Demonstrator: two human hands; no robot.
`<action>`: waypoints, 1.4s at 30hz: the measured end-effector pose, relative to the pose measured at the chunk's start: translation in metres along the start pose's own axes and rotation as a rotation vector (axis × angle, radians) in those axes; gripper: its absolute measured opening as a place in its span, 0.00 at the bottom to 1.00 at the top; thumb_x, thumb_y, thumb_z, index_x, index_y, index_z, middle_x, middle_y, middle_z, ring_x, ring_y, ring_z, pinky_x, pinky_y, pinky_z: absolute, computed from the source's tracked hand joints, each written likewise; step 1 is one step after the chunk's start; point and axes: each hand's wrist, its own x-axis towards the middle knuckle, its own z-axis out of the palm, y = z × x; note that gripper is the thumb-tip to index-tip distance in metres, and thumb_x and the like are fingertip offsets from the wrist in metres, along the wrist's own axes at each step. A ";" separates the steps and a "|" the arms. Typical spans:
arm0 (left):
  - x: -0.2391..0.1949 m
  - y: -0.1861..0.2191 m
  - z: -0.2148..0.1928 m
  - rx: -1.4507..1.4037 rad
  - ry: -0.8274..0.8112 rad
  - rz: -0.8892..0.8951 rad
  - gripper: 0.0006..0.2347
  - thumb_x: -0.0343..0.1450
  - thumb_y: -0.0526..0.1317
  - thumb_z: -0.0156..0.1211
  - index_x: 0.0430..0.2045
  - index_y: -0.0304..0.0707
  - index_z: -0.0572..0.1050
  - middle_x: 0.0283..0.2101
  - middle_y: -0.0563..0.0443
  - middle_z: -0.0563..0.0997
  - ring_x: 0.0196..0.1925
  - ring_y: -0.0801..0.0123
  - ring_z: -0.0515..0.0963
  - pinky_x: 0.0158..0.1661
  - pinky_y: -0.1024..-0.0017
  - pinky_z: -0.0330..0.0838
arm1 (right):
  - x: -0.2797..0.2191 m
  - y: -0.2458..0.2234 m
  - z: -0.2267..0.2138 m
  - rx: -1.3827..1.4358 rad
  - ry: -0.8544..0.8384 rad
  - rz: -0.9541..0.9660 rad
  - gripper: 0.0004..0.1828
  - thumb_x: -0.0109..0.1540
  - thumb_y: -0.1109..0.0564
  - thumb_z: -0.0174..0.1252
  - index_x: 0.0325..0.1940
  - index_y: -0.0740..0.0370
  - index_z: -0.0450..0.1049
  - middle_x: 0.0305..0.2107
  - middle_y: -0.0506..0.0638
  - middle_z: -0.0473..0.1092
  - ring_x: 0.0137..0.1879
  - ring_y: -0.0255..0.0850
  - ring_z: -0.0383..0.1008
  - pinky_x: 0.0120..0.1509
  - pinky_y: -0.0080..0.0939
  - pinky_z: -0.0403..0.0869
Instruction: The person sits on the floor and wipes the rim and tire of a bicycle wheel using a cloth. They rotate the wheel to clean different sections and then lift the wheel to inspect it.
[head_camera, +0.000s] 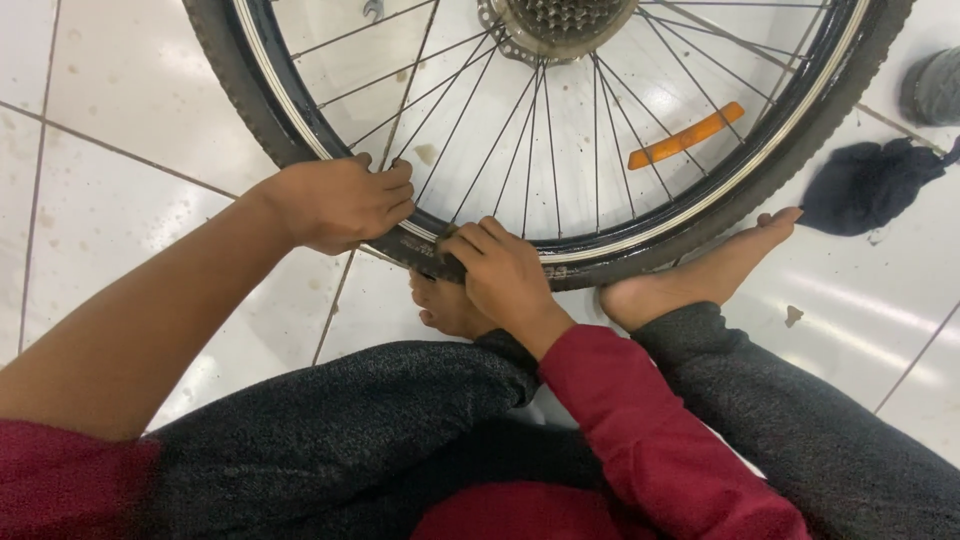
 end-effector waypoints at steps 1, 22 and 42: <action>-0.002 -0.001 -0.002 0.002 0.000 -0.002 0.20 0.69 0.51 0.58 0.53 0.47 0.70 0.54 0.60 0.78 0.60 0.73 0.71 0.55 0.67 0.76 | 0.002 -0.001 -0.007 -0.001 0.002 -0.002 0.13 0.57 0.66 0.59 0.45 0.55 0.77 0.35 0.48 0.71 0.44 0.43 0.72 0.35 0.39 0.76; 0.086 0.082 -0.017 -0.527 0.594 -0.126 0.30 0.66 0.61 0.66 0.49 0.33 0.71 0.48 0.44 0.74 0.61 0.57 0.70 0.53 0.59 0.73 | -0.046 0.073 -0.138 -0.166 -0.402 -0.038 0.15 0.54 0.69 0.64 0.40 0.55 0.81 0.41 0.45 0.79 0.52 0.43 0.75 0.47 0.36 0.76; -0.024 -0.026 0.005 -0.042 -0.054 -0.037 0.47 0.64 0.83 0.26 0.69 0.48 0.55 0.65 0.47 0.70 0.72 0.54 0.62 0.75 0.43 0.39 | -0.060 0.092 -0.129 0.056 -0.260 -0.170 0.26 0.54 0.79 0.52 0.50 0.58 0.79 0.47 0.47 0.76 0.53 0.42 0.72 0.50 0.42 0.78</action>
